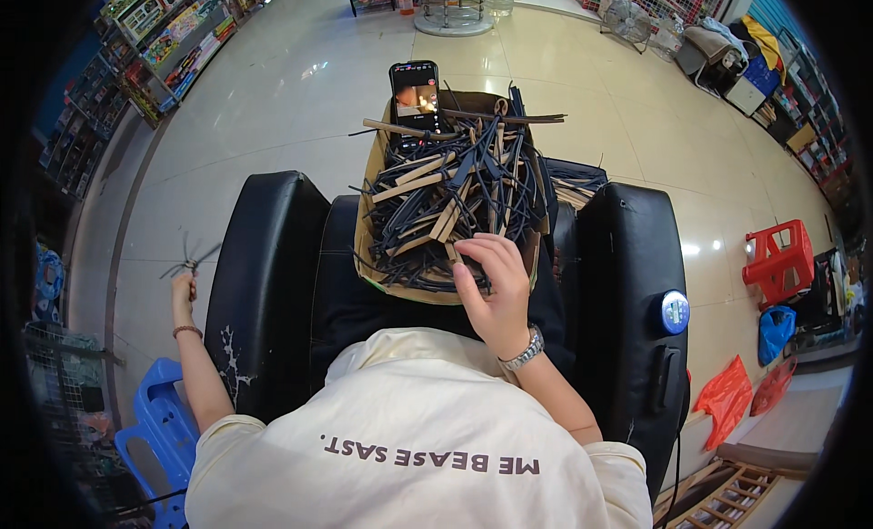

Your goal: The person weaves and fastens black strips around wooden sticks from a box by hand, setting the assembled pieces aside.

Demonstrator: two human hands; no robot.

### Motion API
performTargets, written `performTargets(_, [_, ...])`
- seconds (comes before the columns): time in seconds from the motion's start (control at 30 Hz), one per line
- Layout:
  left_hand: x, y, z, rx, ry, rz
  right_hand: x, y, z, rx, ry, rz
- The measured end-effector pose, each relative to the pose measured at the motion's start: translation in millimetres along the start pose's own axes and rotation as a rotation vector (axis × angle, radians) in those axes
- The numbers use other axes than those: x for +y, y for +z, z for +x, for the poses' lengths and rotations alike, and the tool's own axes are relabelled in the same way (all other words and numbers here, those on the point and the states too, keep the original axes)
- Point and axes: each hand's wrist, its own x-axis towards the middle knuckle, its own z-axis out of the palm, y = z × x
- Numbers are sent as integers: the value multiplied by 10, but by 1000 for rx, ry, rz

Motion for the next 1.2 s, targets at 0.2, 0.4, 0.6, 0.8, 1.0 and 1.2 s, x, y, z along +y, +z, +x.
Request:
performTargets(0.2, [-310, -326, 318, 23, -41, -129, 1, 13, -32, -30, 16, 13])
performTargets(0.4, [-625, -476, 516, 3, -342, 667, 42, -9, -57, -11, 22, -1])
performTargets(0.6, [868, 243, -558, 124, 408, 855, 93, -31, -50, 14, 81, 19])
performTargets(0.8, [2397, 1810, -2691, -264, 1227, 377, 65, -95, 12, -175, 54, 85])
performTargets(1.0, [2557, 3068, -4228, -895, 1869, -101, -49, 101, 63, -506, -334, 42])
performTargets(1.2, [2304, 3639, -4788, -765, 2134, 193, 169, 37, 402, -352, -394, -334])
